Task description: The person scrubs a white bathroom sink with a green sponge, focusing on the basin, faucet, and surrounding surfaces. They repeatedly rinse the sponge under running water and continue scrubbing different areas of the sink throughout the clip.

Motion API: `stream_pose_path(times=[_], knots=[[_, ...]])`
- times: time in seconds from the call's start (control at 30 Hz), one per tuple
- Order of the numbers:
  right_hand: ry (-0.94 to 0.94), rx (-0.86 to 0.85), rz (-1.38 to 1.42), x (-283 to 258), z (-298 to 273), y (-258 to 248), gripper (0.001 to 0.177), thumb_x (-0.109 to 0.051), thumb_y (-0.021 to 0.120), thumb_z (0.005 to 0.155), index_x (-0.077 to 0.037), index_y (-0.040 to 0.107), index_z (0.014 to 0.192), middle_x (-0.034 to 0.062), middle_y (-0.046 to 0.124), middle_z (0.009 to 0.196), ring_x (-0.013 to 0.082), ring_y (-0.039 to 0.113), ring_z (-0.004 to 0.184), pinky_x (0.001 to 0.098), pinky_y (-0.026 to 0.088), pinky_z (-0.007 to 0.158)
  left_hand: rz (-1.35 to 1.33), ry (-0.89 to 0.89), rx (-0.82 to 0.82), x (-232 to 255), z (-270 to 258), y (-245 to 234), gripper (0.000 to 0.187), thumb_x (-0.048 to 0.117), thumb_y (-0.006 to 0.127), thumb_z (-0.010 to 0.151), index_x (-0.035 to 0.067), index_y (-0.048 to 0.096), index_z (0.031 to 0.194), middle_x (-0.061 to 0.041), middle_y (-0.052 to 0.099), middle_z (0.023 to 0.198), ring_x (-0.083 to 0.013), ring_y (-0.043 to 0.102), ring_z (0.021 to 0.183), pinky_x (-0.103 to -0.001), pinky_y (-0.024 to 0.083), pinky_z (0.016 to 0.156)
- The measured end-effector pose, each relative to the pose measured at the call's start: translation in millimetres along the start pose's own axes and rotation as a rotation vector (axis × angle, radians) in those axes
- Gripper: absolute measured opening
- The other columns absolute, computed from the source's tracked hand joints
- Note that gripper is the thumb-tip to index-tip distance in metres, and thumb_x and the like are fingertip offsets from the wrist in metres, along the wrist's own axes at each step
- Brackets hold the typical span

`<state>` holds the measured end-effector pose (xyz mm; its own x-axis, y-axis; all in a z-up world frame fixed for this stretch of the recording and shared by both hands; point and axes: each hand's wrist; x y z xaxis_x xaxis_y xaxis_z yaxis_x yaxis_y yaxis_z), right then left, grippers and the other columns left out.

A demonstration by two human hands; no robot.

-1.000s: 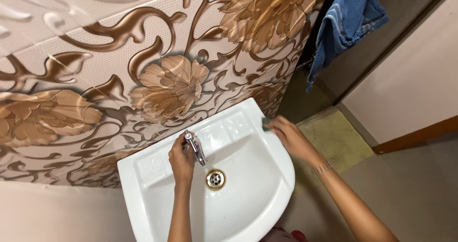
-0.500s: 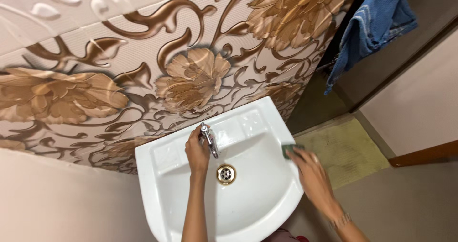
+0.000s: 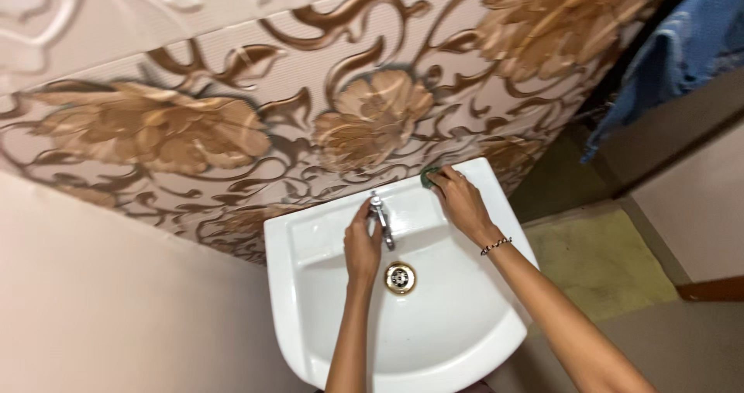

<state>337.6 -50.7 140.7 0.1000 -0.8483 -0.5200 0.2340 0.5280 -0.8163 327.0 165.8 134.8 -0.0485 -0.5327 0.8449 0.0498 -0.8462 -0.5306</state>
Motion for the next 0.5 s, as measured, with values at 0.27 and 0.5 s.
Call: stream_pose_path(times=[0.27, 0.5], knots=[[-0.319, -0.132, 0.195, -42.7, 14.1, 52.8, 0.034, -0.002, 0.061, 0.089, 0.003, 0.067, 0.122, 0.0166, 0.061, 0.131, 0.0365, 0.059, 0.118, 0.0441, 0.049, 0.099, 0.012, 0.080, 0.041, -19.9, -18.2, -33.3, 0.040, 0.005, 0.060, 0.095, 0.008, 0.064, 0.135, -0.014, 0.068, 0.133, -0.0329, 0.063, 0.124, -0.043, 0.049, 0.104], [-0.097, -0.105, 0.176, -66.0, -9.5, 33.5, 0.040, 0.004, 0.059, 0.091, -0.001, 0.067, 0.130, 0.0151, 0.062, 0.130, 0.0336, 0.058, 0.120, 0.0441, 0.047, 0.103, 0.086, -0.003, 0.054, -26.7, -29.7, -58.6, 0.035, 0.006, 0.063, 0.092, 0.007, 0.068, 0.127, -0.011, 0.072, 0.121, -0.0300, 0.066, 0.116, -0.043, 0.051, 0.099]])
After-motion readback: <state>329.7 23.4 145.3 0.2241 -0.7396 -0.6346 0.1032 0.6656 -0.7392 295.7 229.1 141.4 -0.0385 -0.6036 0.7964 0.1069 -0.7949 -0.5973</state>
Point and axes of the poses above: each hand's wrist, its own z-axis towards the middle knuckle, its own y-axis out of the palm, x = y × z
